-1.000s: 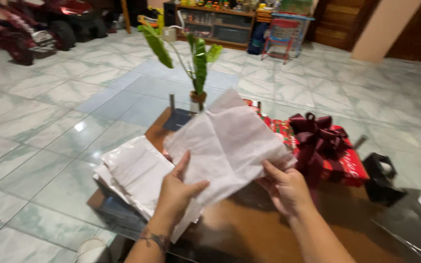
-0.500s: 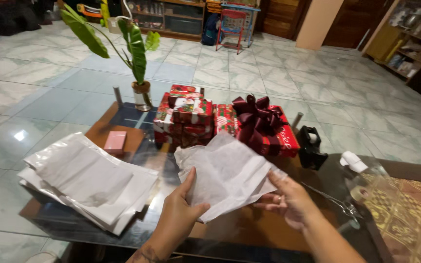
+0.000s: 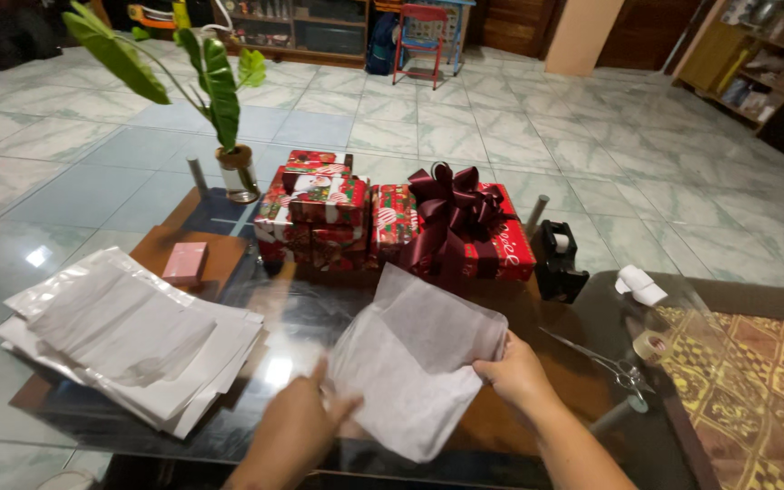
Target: The person ties and shapes a large burgundy ribbon bow on a red Christmas-wrapped gift box on a glass table, adjusting the ribbon loops and tails. They then place a small pink box on a sheet of white tissue paper and fold the tissue around it.
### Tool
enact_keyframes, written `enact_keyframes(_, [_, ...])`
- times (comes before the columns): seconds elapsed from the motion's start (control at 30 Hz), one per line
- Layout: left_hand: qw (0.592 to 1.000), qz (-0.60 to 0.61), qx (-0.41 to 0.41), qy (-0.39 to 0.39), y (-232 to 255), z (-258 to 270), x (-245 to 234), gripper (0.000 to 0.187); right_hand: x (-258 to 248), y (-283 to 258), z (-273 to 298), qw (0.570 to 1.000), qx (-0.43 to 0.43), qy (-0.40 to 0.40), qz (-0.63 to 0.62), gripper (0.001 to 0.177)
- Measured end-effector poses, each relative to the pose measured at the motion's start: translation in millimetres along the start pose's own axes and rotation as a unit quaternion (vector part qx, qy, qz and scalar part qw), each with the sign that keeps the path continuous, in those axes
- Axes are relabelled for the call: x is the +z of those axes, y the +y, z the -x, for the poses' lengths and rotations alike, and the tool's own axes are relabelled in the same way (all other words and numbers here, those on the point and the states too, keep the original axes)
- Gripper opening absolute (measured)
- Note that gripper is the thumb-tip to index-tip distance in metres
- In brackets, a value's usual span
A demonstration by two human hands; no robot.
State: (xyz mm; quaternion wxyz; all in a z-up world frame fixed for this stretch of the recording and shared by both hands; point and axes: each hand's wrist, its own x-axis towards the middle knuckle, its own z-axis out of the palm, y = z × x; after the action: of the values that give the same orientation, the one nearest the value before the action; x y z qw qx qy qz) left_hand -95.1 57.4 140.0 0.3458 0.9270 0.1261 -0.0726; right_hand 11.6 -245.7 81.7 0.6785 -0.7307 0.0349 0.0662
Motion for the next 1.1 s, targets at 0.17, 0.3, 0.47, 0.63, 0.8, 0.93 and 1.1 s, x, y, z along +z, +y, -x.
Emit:
enact_keyframes(0.17, [0.947,0.019,0.237,0.217,-5,-40,2,0.110,-10,-17,9,0.991,0.006,-0.127,-0.051,0.045])
enact_keyframes(0.3, [0.960,0.276,-0.022,-0.032,-1,-63,19,0.089,-11,-35,15,0.989,0.017,-0.128,-0.073,0.047])
enact_keyframes(0.47, [0.907,0.412,-0.070,-0.056,-2,-83,22,0.036,-21,-39,6,0.993,0.012,-0.057,-0.098,0.042])
enact_keyframes(0.63, [0.889,0.453,-0.036,-0.054,-9,-95,31,0.026,-26,-19,-9,0.993,0.032,-0.028,-0.112,0.033])
enact_keyframes(0.8, [0.865,0.496,-0.055,-0.051,-10,-95,37,0.023,-37,-1,-23,0.983,0.034,-0.020,-0.182,0.028])
enact_keyframes(0.93, [0.832,0.555,0.019,-0.025,-12,-105,19,0.022,-48,3,-30,0.980,0.031,0.060,-0.185,0.024])
enact_keyframes(1.1, [0.775,0.611,0.156,-0.036,-24,-108,-5,0.019,-69,12,-38,0.972,0.014,0.126,-0.200,0.024])
